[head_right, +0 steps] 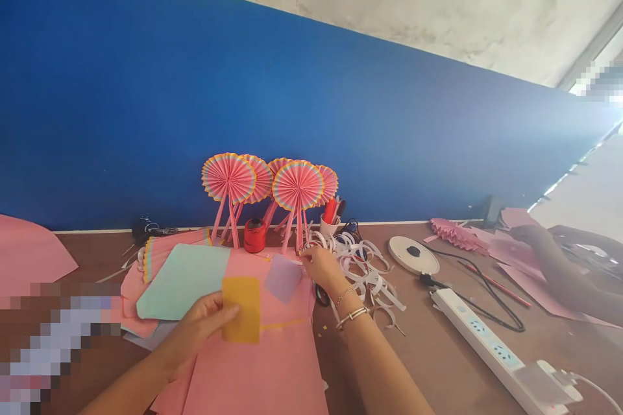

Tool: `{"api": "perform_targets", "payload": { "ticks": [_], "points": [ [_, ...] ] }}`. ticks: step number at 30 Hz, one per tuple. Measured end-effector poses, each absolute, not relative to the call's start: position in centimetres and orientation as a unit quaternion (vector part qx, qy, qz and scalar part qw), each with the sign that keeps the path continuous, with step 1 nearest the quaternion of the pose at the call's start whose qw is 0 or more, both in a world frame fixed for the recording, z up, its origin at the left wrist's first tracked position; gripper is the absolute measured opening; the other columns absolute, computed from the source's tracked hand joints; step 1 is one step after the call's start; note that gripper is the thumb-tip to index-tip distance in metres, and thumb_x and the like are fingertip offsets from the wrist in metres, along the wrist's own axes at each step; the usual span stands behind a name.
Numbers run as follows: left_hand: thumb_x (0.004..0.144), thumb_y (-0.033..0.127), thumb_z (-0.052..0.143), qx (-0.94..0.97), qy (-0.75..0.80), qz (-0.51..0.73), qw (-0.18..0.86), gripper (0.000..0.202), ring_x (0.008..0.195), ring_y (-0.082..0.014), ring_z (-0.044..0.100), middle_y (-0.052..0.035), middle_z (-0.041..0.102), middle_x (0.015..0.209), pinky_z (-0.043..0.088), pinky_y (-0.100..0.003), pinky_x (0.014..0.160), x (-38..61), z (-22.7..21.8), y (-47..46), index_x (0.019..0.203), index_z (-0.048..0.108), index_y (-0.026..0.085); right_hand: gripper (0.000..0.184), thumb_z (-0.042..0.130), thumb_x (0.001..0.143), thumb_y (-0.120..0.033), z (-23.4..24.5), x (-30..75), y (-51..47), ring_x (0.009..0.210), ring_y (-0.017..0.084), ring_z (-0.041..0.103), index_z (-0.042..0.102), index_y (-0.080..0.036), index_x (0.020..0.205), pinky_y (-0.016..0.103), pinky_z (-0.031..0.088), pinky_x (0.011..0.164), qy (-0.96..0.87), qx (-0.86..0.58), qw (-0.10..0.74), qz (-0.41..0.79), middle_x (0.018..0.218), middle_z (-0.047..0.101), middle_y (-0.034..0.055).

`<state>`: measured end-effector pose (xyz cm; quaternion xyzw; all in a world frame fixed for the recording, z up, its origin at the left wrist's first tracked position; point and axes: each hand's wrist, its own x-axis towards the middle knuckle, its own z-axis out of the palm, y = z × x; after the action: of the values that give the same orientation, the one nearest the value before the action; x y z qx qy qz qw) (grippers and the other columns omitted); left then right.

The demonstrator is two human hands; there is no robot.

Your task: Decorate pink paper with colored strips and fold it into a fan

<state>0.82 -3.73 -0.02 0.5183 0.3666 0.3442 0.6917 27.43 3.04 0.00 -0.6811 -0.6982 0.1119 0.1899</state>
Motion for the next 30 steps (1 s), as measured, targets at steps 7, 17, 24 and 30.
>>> {"api": "perform_targets", "payload": {
  "ticks": [7, 17, 24, 30],
  "points": [
    [0.071, 0.029, 0.06, 0.619, 0.283, 0.092, 0.727, 0.02, 0.076, -0.0164, 0.059, -0.0002, 0.067, 0.077, 0.043, -0.023, 0.066, 0.9, -1.6, -4.1, 0.082, 0.069, 0.015, 0.024, 0.047, 0.07, -0.009, -1.6, 27.7, 3.0, 0.073, 0.016, 0.057, 0.069, -0.015, 0.064, 0.022, 0.037, 0.067, -0.709, -0.671, 0.188, 0.108, 0.076, 0.066, 0.0061],
    [0.062, 0.021, 0.058, 0.629, 0.371, 0.016, 0.683, 0.02, 0.062, -0.0117, 0.053, 0.0033, 0.061, 0.065, 0.036, -0.018, 0.054, -0.7, -0.5, -3.0, 0.078, 0.069, 0.015, 0.028, 0.044, 0.078, -0.016, -0.2, 29.0, 1.6, 0.071, 0.018, 0.061, 0.072, -0.016, 0.082, 0.025, 0.041, 0.065, -0.671, -0.708, 0.208, 0.064, 0.08, 0.071, 0.0078],
    [0.062, 0.026, 0.064, 0.633, 0.361, 0.011, 0.685, 0.02, 0.066, -0.0147, 0.057, 0.0027, 0.065, 0.071, 0.041, -0.021, 0.06, -0.8, -0.5, -3.3, 0.078, 0.072, 0.018, 0.027, 0.047, 0.081, -0.013, -0.6, 25.7, 4.8, 0.083, 0.017, 0.062, 0.073, -0.02, 0.081, 0.023, 0.04, 0.074, -0.747, -0.648, 0.14, 0.049, 0.088, 0.072, 0.0065],
    [0.065, 0.033, 0.063, 0.647, 0.399, 0.027, 0.649, 0.016, 0.05, -0.0105, 0.044, 0.0048, 0.051, 0.053, 0.029, -0.02, 0.046, -0.8, -0.7, -3.2, 0.059, 0.064, 0.018, 0.029, 0.044, 0.085, -0.015, -1.6, 26.9, 5.6, 0.092, 0.022, 0.061, 0.072, -0.014, 0.078, 0.028, 0.04, 0.075, -0.727, -0.683, 0.069, -0.022, 0.089, 0.071, 0.0139]
  ]
}}
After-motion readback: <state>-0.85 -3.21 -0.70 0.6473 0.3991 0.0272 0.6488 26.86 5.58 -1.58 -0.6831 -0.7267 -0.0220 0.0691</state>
